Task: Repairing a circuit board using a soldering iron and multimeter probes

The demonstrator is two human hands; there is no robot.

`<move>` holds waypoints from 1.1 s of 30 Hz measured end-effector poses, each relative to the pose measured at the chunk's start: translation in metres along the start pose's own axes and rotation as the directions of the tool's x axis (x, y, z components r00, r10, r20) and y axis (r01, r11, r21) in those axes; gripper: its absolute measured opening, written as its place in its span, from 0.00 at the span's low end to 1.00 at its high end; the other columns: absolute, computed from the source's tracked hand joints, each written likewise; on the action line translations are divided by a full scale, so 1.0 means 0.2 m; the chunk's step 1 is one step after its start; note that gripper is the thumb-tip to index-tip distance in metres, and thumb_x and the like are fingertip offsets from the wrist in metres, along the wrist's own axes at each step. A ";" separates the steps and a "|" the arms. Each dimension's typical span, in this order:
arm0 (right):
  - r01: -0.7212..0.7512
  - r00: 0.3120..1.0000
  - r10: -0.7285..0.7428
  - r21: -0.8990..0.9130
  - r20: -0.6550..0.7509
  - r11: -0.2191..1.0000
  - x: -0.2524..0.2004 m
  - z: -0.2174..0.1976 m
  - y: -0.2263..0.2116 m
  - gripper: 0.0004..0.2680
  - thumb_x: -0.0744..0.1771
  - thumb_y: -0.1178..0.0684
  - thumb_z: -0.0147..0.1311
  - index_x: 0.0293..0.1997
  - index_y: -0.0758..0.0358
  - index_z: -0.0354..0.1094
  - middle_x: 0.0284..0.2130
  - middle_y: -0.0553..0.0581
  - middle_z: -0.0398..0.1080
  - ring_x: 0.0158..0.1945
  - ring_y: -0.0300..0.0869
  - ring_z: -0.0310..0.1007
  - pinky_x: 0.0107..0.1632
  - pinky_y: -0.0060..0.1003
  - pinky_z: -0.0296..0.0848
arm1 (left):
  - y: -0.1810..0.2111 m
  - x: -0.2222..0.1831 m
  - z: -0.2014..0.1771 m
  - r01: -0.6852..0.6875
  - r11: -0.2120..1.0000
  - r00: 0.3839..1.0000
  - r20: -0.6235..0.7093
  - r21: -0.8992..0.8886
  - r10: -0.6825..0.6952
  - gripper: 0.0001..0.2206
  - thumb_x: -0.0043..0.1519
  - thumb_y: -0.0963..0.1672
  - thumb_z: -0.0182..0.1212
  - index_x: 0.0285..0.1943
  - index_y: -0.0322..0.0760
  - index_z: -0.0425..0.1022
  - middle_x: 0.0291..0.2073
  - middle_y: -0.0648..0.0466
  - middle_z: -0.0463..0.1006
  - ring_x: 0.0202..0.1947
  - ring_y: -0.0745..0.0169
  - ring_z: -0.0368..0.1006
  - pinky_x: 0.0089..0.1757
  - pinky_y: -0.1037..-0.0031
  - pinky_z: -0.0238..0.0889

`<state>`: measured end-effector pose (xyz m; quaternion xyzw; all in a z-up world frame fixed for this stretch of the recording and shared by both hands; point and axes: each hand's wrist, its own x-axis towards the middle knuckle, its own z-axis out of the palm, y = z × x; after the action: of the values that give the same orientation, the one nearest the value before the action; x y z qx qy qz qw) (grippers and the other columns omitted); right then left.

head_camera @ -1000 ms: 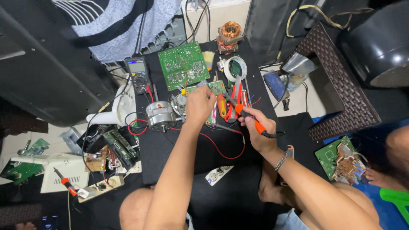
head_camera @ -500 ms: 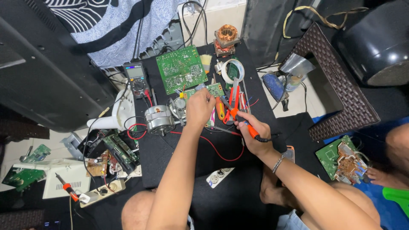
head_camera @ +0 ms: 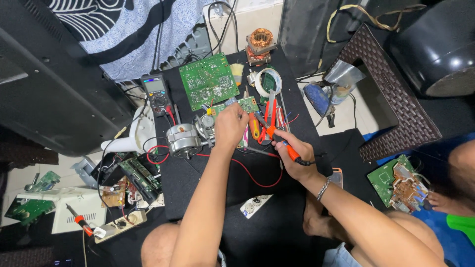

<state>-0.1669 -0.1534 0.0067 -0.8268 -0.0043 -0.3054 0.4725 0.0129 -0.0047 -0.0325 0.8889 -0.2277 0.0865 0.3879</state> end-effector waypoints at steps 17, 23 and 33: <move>0.013 1.000 -0.013 -0.003 0.024 1.000 0.00 0.00 0.01 0.10 0.66 0.59 0.54 0.53 0.64 0.75 0.32 0.59 0.81 0.36 0.48 0.82 0.39 0.39 0.78 | 0.01 -0.01 0.01 0.007 0.999 1.000 0.008 0.033 -0.008 0.09 0.58 0.47 0.60 0.28 0.41 0.71 0.22 0.45 0.76 0.33 0.36 0.78 0.36 0.52 0.71; 0.006 1.000 -0.005 -0.003 0.027 1.000 0.00 0.00 0.00 0.10 0.67 0.59 0.54 0.53 0.64 0.75 0.32 0.60 0.80 0.36 0.48 0.82 0.39 0.40 0.79 | 0.03 -0.01 0.00 0.005 0.999 1.000 0.011 0.046 -0.006 0.09 0.58 0.47 0.60 0.28 0.40 0.71 0.23 0.44 0.76 0.33 0.35 0.78 0.37 0.51 0.71; 0.010 1.000 -0.010 -0.004 0.027 1.000 0.00 0.01 0.01 0.11 0.67 0.58 0.55 0.54 0.64 0.75 0.33 0.60 0.81 0.36 0.48 0.82 0.39 0.40 0.79 | 0.05 0.00 -0.03 0.024 0.999 0.999 0.024 0.035 -0.024 0.10 0.60 0.47 0.58 0.30 0.39 0.71 0.24 0.43 0.76 0.34 0.34 0.78 0.37 0.50 0.71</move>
<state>-0.1658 -0.1536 0.0047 -0.8318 -0.0141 -0.2963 0.4692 0.0077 -0.0060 -0.0218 0.8991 -0.2202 0.0749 0.3708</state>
